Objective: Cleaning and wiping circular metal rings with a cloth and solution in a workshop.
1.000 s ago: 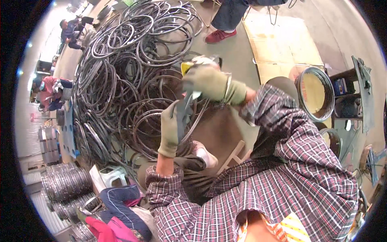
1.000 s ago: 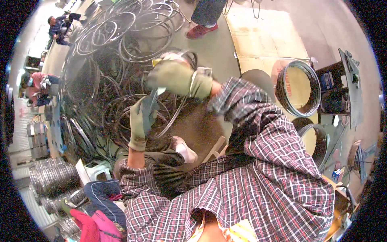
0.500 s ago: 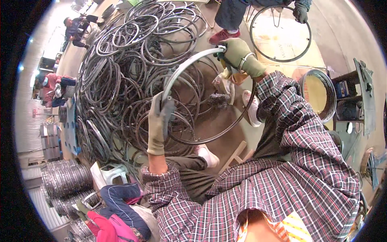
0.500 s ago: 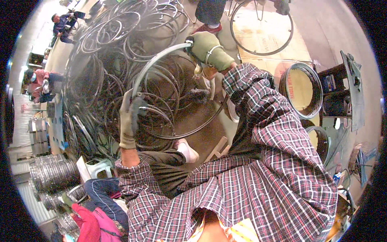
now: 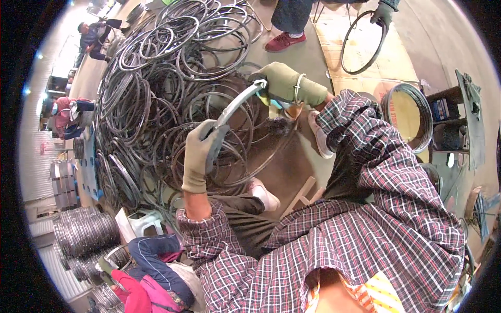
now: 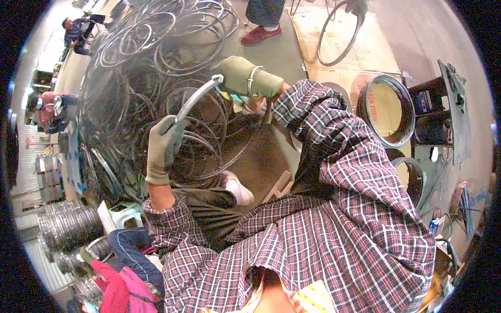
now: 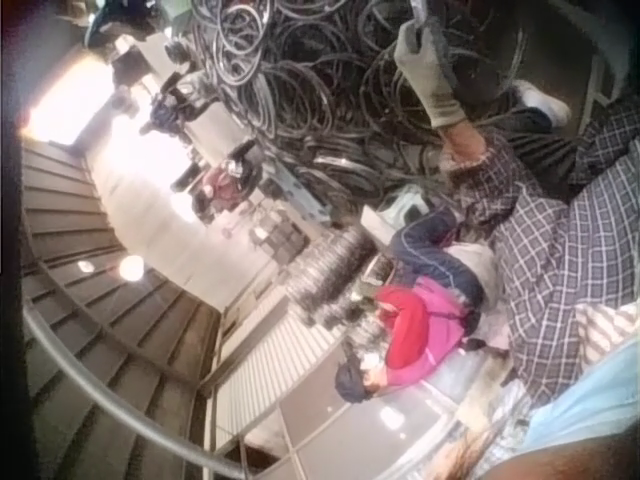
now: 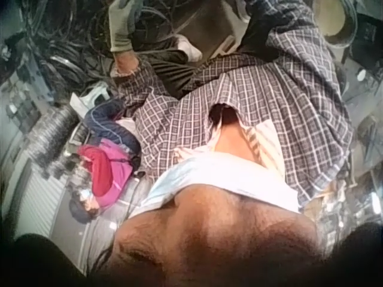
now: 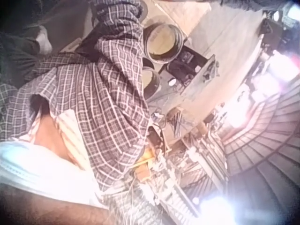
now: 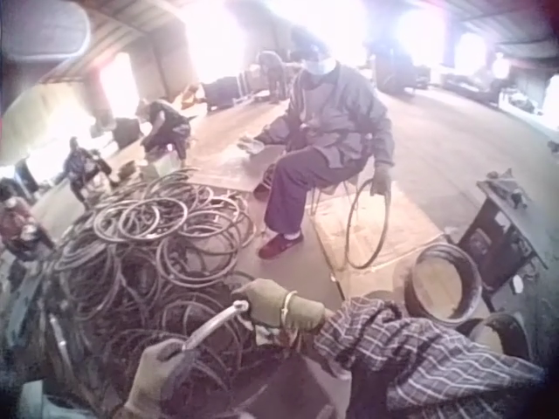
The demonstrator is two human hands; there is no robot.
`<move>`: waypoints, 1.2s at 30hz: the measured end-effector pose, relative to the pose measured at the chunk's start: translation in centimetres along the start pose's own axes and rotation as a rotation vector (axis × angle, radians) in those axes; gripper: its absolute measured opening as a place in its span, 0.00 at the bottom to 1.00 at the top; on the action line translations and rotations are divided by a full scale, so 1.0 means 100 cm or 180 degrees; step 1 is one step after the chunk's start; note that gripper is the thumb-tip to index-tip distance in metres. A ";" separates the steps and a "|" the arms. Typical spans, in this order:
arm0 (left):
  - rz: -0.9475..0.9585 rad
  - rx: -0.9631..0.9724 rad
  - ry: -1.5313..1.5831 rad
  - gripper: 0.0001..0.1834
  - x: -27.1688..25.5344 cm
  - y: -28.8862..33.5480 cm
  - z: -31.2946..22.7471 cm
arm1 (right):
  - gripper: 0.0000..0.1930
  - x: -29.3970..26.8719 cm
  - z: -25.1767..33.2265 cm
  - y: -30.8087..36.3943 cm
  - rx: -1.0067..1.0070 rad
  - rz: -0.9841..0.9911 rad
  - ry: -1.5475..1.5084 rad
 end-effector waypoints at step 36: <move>-0.0204 0.0106 0.0225 0.10 0.017 0.002 0.018 | 0.26 0.016 0.110 0.031 -0.2009 -0.1333 -0.0129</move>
Point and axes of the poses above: each hand's wrist, its own y-axis away from the middle knuckle, its own x-axis out of the palm, z = x × y, the point moved 8 cm from there along -y, towards the middle knuckle, and after that the axes turned 13 degrees about y, right-handed, at the moved point
